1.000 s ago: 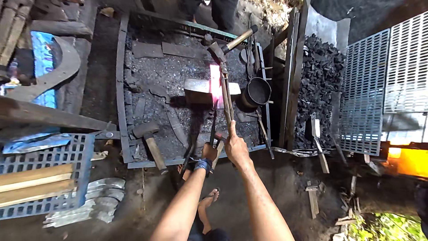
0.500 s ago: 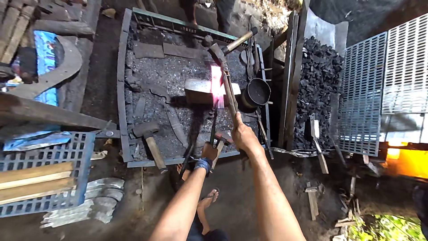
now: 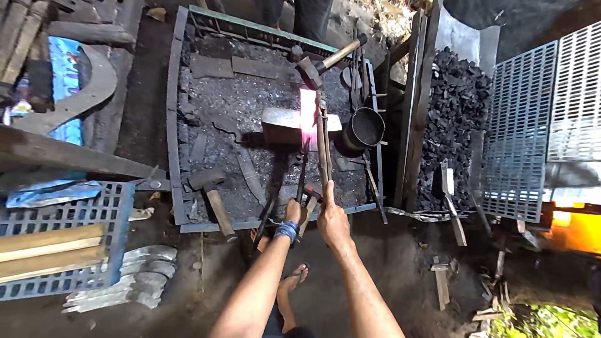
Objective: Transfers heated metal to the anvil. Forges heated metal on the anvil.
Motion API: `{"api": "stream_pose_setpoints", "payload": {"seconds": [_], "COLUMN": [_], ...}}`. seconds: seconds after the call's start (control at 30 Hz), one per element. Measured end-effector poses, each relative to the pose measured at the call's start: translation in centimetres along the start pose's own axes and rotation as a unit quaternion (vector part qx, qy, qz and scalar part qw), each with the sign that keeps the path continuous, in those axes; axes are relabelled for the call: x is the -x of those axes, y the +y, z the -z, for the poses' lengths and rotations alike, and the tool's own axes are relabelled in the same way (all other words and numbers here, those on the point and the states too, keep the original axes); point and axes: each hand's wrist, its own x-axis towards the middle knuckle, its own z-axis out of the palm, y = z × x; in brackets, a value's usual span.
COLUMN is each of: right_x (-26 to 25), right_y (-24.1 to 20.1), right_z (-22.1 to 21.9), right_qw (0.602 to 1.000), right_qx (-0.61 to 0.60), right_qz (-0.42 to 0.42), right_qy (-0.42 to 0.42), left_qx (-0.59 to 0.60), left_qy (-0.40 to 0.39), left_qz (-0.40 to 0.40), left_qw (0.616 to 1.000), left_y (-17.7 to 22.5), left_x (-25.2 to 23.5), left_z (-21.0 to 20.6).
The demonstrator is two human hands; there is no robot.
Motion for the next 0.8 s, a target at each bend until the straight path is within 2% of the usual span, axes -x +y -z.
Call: {"api": "stream_pose_setpoints", "payload": {"seconds": [0.1, 0.4, 0.6, 0.67, 0.8], "right_x": [-0.1, -0.2, -1.1, -0.3, 4.3], "right_y": [-0.1, 0.2, 0.4, 1.5, 4.5], "right_z": [-0.4, -0.8, -3.9, -3.2, -2.0], "right_qw": [1.0, 1.0, 1.0, 0.999, 0.992], "right_qx": [0.012, 0.021, 0.03, -0.012, -0.078], "right_qz": [-0.008, -0.013, 0.008, 0.034, 0.059], "right_qy": [0.001, 0.0, -0.003, 0.031, 0.084], "left_qx": [0.028, -0.006, 0.014, 0.023, 0.011], "left_qy": [0.002, 0.001, 0.012, 0.007, -0.002], "left_qz": [0.002, 0.008, 0.002, 0.015, 0.022], "left_qw": [1.0, 1.0, 1.0, 1.0, 1.0], "left_y": [0.2, 0.4, 0.4, 0.9, 0.6], "left_x": [0.3, 0.6, 0.7, 0.9, 0.9], "left_z": [0.2, 0.4, -0.2, 0.3, 1.5]}}
